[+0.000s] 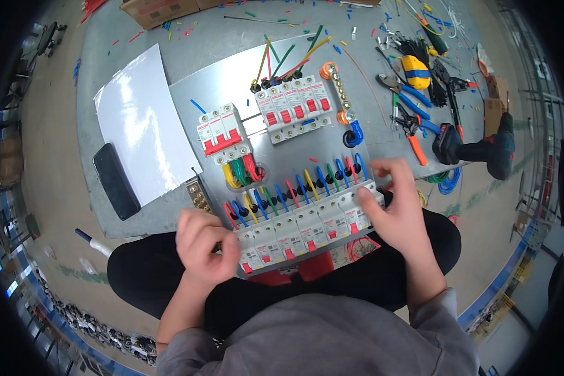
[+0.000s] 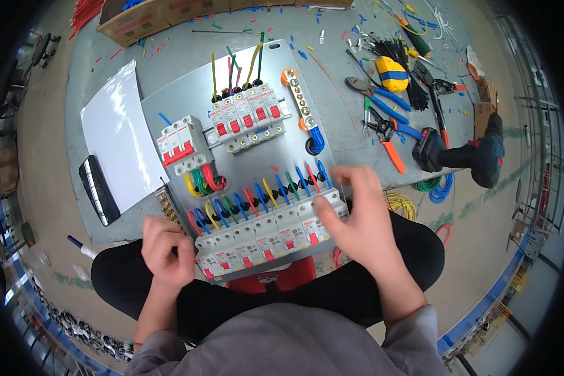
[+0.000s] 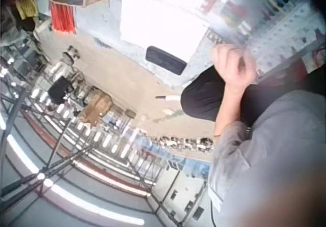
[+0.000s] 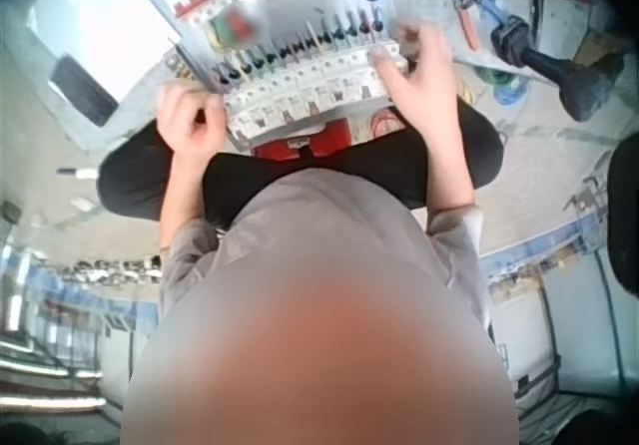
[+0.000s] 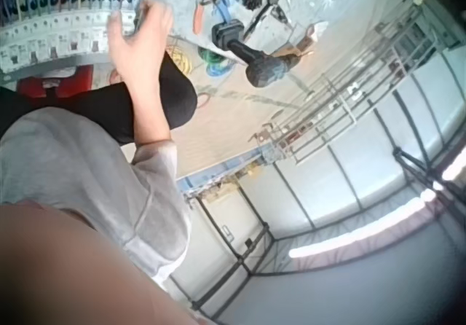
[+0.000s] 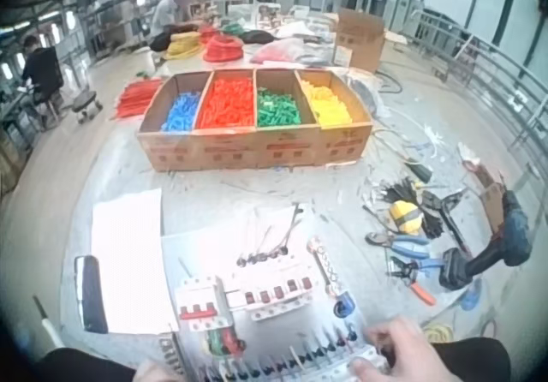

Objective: The person assembles an electrical panel by connecting multicolored wires to terminal blocks and circuit breakers. They use a cordless drill to tighten screws and organize the wiring on the panel.

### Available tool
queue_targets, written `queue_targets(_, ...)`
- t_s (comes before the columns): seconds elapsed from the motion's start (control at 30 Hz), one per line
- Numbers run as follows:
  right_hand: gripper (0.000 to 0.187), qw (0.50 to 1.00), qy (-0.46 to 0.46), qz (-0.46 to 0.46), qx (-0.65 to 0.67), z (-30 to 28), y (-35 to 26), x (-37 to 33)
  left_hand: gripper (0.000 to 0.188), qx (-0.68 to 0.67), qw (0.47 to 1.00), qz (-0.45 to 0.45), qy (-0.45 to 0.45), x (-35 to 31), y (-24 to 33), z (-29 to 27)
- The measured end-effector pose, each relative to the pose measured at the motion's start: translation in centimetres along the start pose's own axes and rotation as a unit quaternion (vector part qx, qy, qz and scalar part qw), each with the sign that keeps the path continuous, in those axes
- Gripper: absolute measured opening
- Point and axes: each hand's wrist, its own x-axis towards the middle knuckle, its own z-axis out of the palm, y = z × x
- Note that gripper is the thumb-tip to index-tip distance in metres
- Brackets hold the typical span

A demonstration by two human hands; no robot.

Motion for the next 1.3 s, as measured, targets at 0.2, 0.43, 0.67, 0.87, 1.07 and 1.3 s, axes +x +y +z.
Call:
queue_targets(0.2,0.023,0.986,0.031,-0.140,-0.084,2.5,-4.2,1.5,0.024,0.006,0.991,-0.009,-0.134,1.0,5.0,2.1)
queue_targets(0.43,0.015,0.978,0.025,-0.151,-0.144,5.2,-4.9,3.0,0.031,0.035,0.985,-0.045,-0.160,0.3,5.8,2.8)
queue_targets(0.67,0.011,0.979,-0.002,-0.167,-0.114,6.3,-4.7,3.5,0.033,0.042,0.985,-0.054,-0.161,-0.6,5.2,2.7)
queue_targets(0.87,0.010,0.978,-0.013,-0.168,-0.124,6.2,-5.0,3.6,0.031,0.040,0.987,-0.043,-0.148,-0.4,4.9,2.8)
queue_targets(1.07,0.010,0.982,0.002,-0.186,-0.043,4.8,-4.2,4.1,0.031,0.015,0.988,-0.058,-0.145,-0.9,4.4,2.8)
queue_targets(1.3,0.016,0.983,0.115,-0.145,0.005,2.4,-1.5,4.5,0.047,0.053,0.981,-0.119,-0.141,-0.7,5.0,2.5)
